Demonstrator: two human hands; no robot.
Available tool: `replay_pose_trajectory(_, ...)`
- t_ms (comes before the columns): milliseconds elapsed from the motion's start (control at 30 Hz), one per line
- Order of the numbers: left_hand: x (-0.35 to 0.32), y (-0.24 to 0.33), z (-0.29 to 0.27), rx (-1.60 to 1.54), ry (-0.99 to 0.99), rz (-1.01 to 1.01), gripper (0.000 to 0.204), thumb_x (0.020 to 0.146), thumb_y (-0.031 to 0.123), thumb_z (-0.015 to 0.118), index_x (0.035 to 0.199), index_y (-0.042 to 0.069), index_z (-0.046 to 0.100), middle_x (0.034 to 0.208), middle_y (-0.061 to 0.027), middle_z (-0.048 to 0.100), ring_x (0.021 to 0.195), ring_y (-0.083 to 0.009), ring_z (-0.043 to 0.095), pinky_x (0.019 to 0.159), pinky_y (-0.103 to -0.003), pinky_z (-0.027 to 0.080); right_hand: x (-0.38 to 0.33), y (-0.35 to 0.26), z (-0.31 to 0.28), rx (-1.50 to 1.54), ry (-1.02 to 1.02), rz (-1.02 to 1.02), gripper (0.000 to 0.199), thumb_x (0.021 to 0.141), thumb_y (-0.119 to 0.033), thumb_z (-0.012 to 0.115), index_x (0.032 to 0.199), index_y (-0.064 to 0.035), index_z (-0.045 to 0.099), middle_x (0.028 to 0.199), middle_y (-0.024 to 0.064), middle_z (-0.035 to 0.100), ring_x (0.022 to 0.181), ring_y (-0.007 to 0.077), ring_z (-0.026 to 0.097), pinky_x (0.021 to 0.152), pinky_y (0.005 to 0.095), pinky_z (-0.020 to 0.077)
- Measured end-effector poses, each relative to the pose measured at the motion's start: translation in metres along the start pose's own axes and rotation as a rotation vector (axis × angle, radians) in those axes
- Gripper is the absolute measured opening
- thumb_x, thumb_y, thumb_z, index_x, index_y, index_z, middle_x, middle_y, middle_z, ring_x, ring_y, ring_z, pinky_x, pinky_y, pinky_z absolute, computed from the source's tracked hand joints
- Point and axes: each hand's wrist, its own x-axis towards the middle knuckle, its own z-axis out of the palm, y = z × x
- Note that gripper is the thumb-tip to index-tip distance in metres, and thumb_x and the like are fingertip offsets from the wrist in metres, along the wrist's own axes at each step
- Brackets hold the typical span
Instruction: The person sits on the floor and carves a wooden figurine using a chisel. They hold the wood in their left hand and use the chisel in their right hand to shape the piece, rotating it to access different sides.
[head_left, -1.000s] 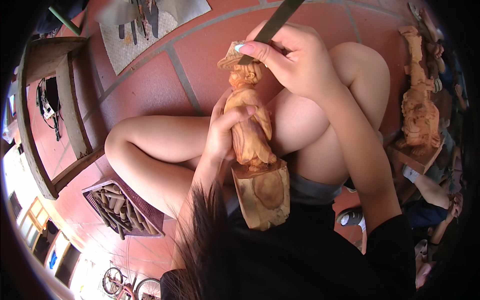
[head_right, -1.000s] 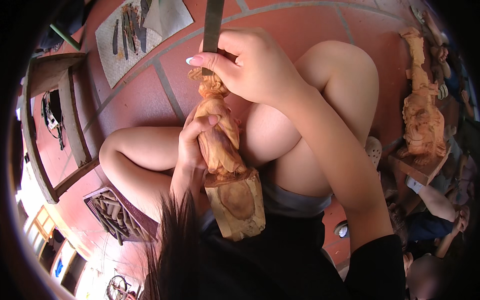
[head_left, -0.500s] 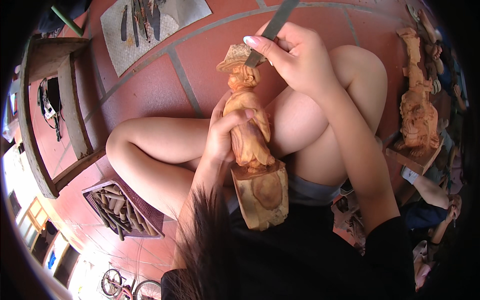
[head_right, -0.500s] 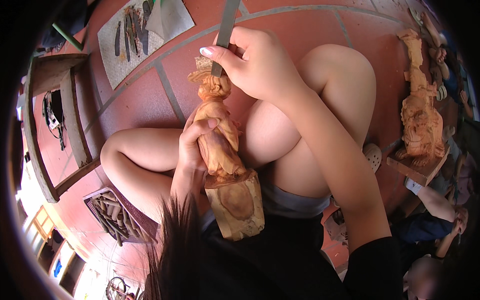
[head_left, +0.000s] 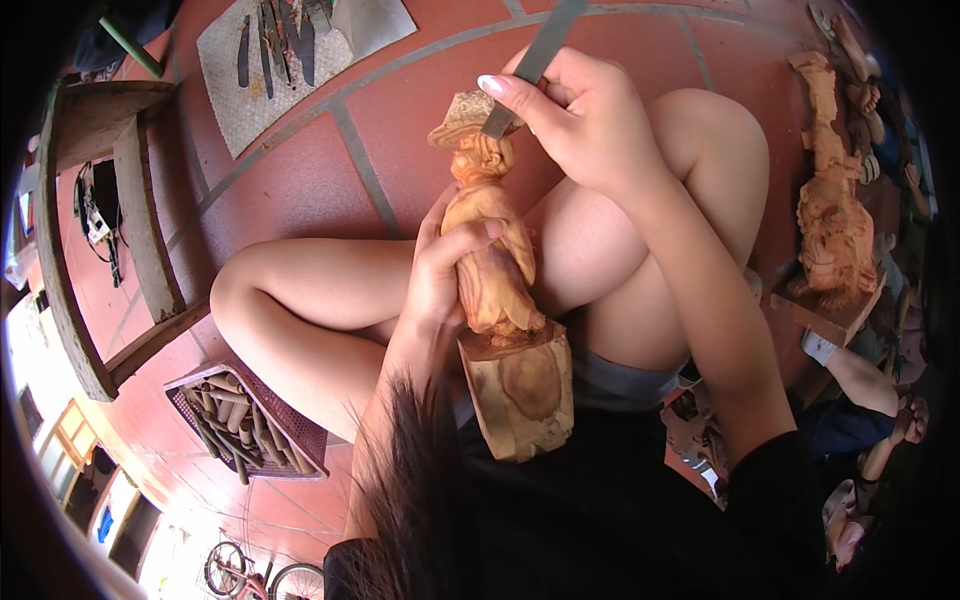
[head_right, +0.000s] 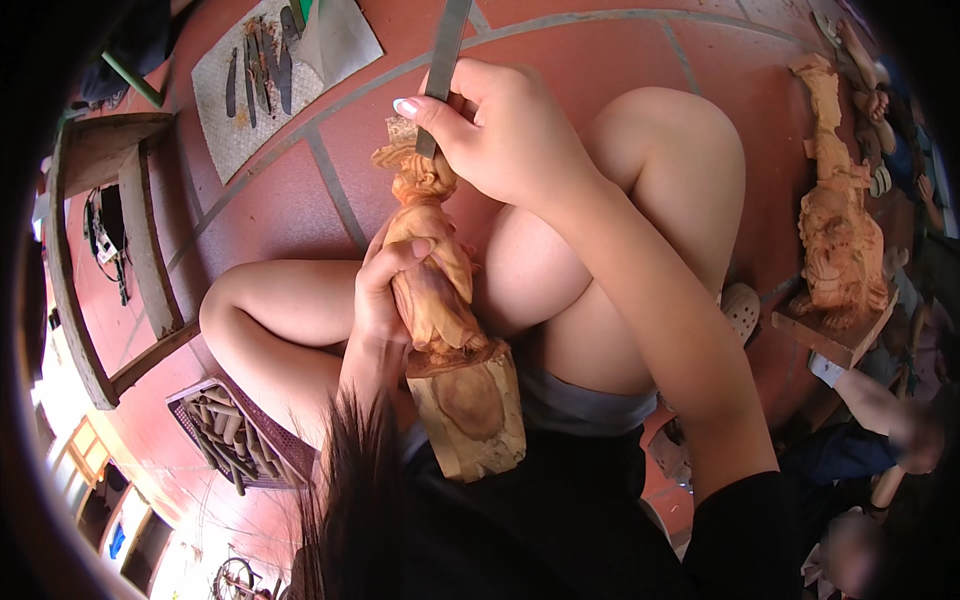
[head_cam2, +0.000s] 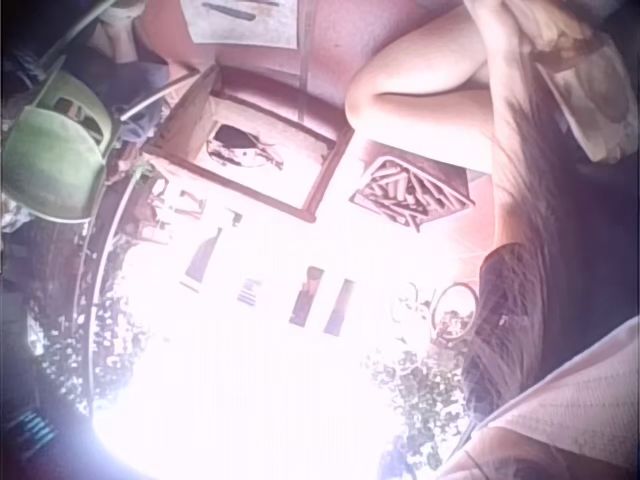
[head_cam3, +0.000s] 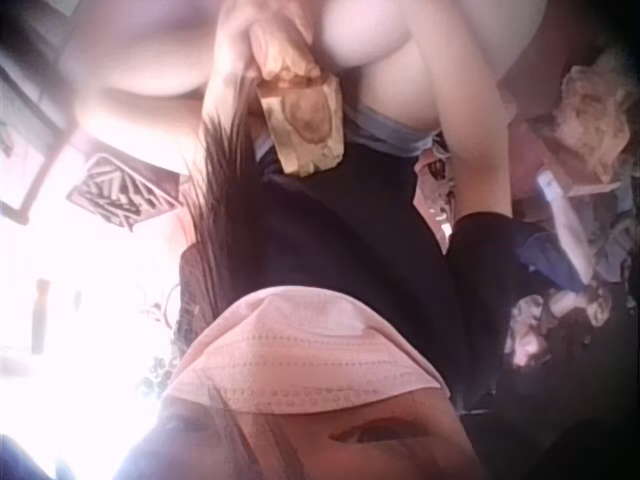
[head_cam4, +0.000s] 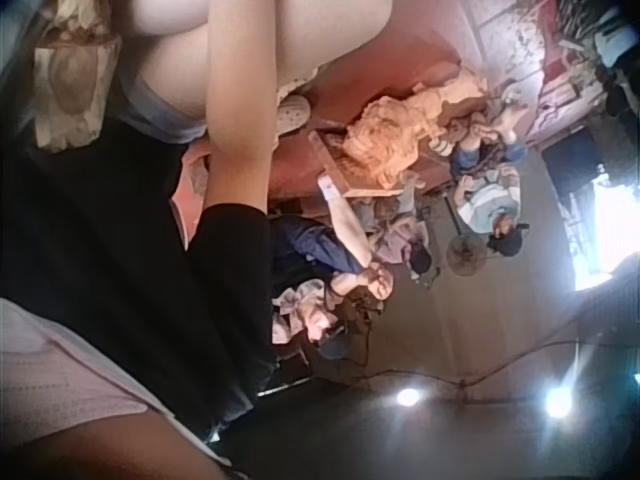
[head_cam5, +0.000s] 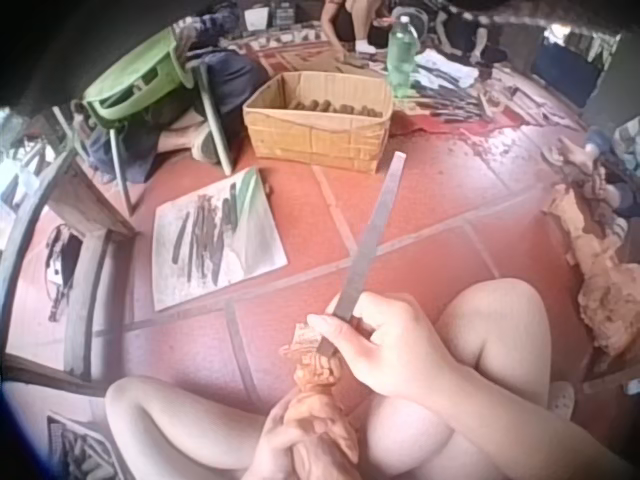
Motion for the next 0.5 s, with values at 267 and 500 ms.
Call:
replay_pose_trajectory(267,-0.004,0.004,0.006,0.105,0.03,0.048,0.049,0.077,0.015,0.061,0.119,-0.008,0.049,0.099,-0.0187,0.06,0.084,-0.0334,0.066,0.073,-0.043,0.058,0.001,-0.002,0.001,0.044,0.054,0.042,0.013,0.093,-0.01,0.067,0.094,0.0026,0.066,0.079,0.0004,0.065,0.074,0.0037,0.059,0.062,0.0205,0.0459)
replay_pose_trajectory(500,0.01,0.019,0.003,0.179,0.034,-0.096,0.062,0.101,0.055,0.037,0.12,-0.001,0.055,0.097,-0.0143,0.064,0.084,-0.0269,0.067,0.073,-0.039,0.058,0.0,-0.013,-0.011,0.315,0.218,-0.131,0.015,0.092,-0.014,0.069,0.099,-0.0015,0.07,0.074,-0.0053,0.06,0.066,0.0009,0.05,0.057,0.0191,0.0403)
